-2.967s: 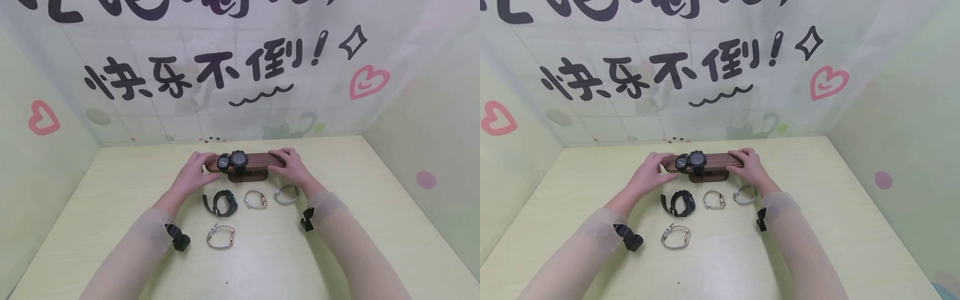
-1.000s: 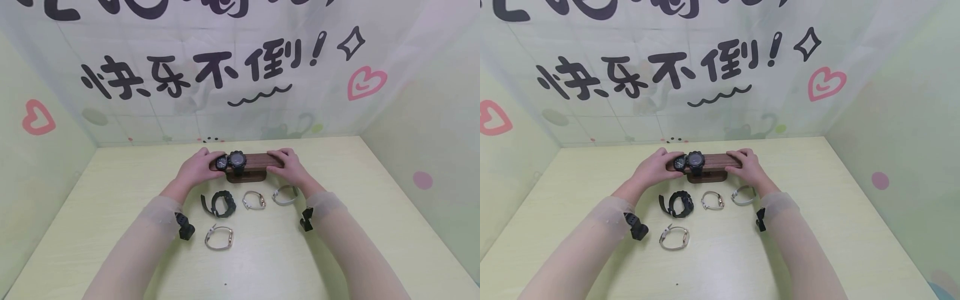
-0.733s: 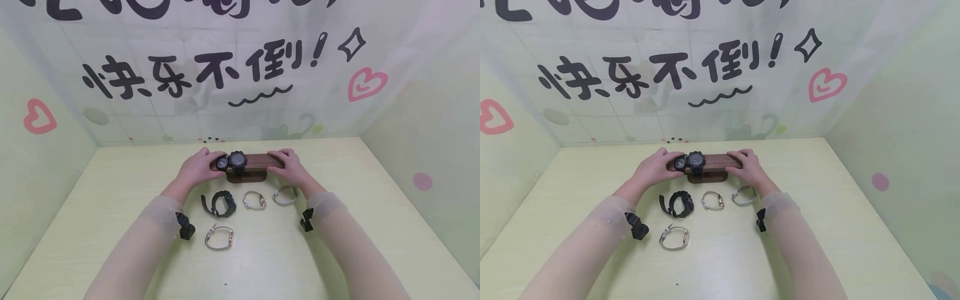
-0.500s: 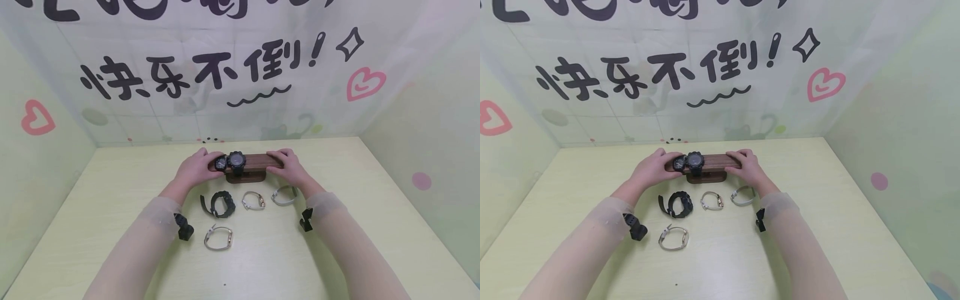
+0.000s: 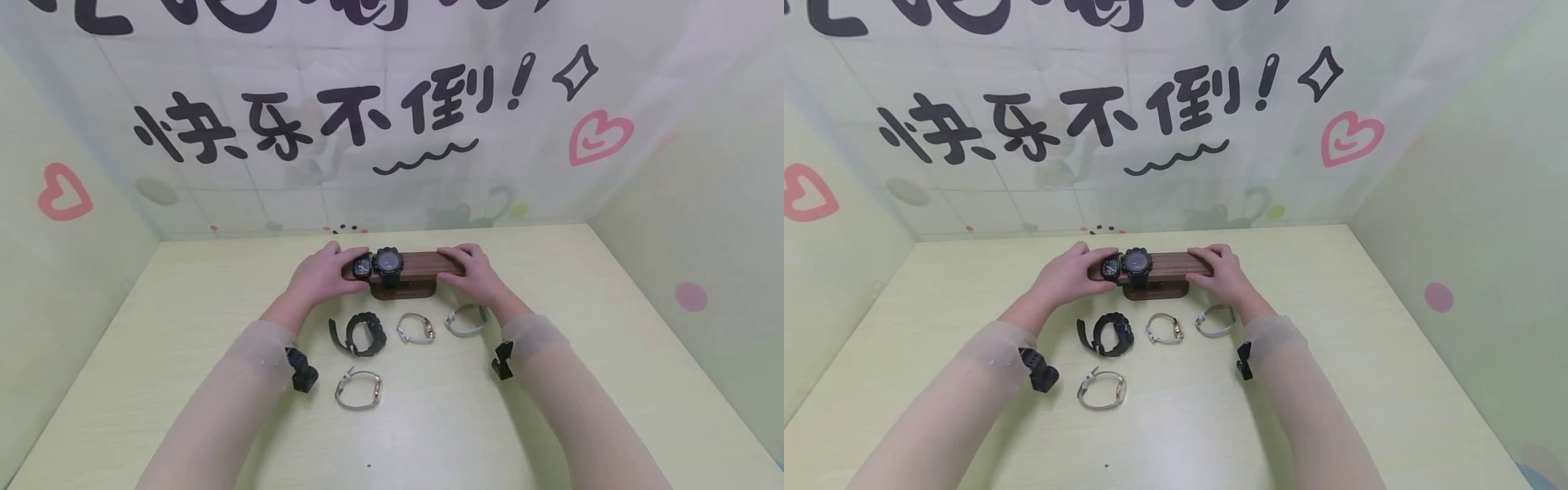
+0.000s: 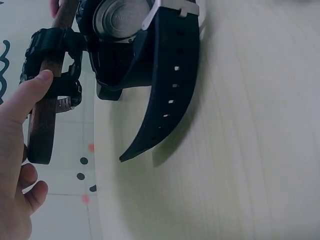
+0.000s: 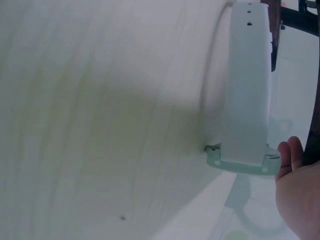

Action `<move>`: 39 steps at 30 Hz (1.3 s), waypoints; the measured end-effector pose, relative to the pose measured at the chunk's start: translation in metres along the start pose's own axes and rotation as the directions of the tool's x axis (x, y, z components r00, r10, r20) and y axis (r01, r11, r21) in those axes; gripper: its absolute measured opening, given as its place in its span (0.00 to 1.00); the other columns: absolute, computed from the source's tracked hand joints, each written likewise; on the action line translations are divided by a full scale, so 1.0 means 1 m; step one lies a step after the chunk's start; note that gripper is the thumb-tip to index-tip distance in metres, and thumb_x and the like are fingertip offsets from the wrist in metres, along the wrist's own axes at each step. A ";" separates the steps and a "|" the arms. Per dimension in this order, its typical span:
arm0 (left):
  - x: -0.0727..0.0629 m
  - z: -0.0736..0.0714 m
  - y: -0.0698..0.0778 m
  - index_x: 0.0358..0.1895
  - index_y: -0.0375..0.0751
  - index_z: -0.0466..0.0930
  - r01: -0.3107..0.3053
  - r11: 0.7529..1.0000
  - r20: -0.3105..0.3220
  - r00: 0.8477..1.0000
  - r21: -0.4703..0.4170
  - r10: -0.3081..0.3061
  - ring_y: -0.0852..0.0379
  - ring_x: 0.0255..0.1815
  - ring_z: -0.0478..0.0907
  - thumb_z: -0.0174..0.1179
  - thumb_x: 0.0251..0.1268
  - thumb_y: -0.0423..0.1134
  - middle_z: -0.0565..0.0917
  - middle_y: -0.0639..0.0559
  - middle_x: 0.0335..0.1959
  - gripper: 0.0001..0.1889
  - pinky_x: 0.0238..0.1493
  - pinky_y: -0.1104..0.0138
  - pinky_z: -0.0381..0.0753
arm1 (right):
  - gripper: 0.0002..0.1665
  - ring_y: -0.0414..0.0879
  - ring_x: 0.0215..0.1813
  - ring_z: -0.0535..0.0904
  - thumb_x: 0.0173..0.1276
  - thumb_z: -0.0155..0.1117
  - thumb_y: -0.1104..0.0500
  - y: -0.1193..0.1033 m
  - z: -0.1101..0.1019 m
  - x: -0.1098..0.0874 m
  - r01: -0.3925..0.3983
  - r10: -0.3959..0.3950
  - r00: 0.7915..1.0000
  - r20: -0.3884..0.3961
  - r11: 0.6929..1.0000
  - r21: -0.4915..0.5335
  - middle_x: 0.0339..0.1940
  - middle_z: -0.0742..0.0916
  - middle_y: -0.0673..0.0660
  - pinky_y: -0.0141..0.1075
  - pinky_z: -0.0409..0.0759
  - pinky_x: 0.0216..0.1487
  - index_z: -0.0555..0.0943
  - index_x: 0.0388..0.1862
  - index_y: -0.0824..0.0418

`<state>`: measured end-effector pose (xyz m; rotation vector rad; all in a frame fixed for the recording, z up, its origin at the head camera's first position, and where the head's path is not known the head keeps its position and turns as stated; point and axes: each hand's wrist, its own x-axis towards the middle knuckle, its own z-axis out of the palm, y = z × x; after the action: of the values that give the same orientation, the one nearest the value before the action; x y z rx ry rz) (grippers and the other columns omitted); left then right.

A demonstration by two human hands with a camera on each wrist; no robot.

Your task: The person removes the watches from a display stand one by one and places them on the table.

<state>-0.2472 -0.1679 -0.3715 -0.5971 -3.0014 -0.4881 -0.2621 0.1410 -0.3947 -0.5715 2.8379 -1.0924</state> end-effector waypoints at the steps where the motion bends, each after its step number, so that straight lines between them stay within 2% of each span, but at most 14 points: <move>1: 0.000 0.000 0.000 0.65 0.57 0.70 -0.001 1.000 0.000 1.000 -0.005 0.001 0.53 0.27 0.66 0.69 0.48 0.56 0.68 0.48 0.33 0.37 0.25 0.64 0.67 | 0.33 0.60 0.62 0.61 0.63 0.65 0.50 0.000 0.000 0.000 -0.003 0.003 1.000 0.001 1.000 -0.001 0.63 0.64 0.65 0.54 0.61 0.64 0.69 0.67 0.51; 6: 0.001 0.000 0.001 0.63 0.58 0.72 -0.002 1.000 -0.006 1.000 -0.007 0.002 0.53 0.27 0.66 0.69 0.48 0.55 0.68 0.48 0.33 0.34 0.25 0.63 0.68 | 0.33 0.60 0.63 0.60 0.63 0.65 0.50 0.000 -0.001 0.000 -0.015 0.015 1.000 0.006 1.000 -0.001 0.63 0.63 0.65 0.54 0.61 0.64 0.69 0.67 0.50; 13: -0.001 -0.001 -0.003 0.62 0.60 0.72 -0.003 0.998 -0.018 1.000 0.068 0.004 0.52 0.26 0.67 0.68 0.48 0.57 0.70 0.48 0.32 0.33 0.24 0.63 0.67 | 0.33 0.60 0.63 0.61 0.63 0.64 0.50 0.000 0.000 0.001 -0.008 0.008 1.000 0.011 1.000 -0.011 0.63 0.63 0.65 0.54 0.61 0.64 0.69 0.67 0.51; 17: -0.005 -0.003 -0.007 0.62 0.59 0.71 0.001 0.997 -0.024 1.000 0.075 0.001 0.52 0.26 0.68 0.67 0.49 0.57 0.70 0.48 0.32 0.34 0.25 0.62 0.68 | 0.33 0.60 0.63 0.61 0.63 0.65 0.50 0.000 0.000 0.000 -0.013 0.013 1.000 0.011 1.000 -0.009 0.64 0.63 0.65 0.54 0.61 0.64 0.69 0.67 0.50; 26: -0.010 -0.001 -0.012 0.65 0.57 0.68 0.035 0.999 -0.022 0.999 0.000 -0.035 0.51 0.28 0.69 0.67 0.50 0.55 0.71 0.45 0.36 0.36 0.27 0.61 0.72 | 0.33 0.61 0.62 0.61 0.63 0.65 0.51 0.000 -0.001 -0.001 0.001 -0.001 1.000 0.000 1.000 -0.005 0.63 0.63 0.65 0.54 0.61 0.64 0.69 0.67 0.52; 39: -0.010 0.003 -0.014 0.66 0.57 0.67 0.062 0.995 -0.009 0.998 -0.080 -0.063 0.51 0.31 0.69 0.67 0.51 0.55 0.70 0.45 0.38 0.36 0.29 0.59 0.74 | 0.33 0.60 0.62 0.62 0.63 0.66 0.51 0.001 0.000 -0.001 0.021 -0.021 1.000 -0.005 1.000 -0.004 0.63 0.64 0.66 0.55 0.61 0.63 0.69 0.67 0.52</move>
<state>-0.2426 -0.1827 -0.3793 -0.5042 -3.0093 -0.6149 -0.2616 0.1424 -0.3956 -0.6018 2.8456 -1.0927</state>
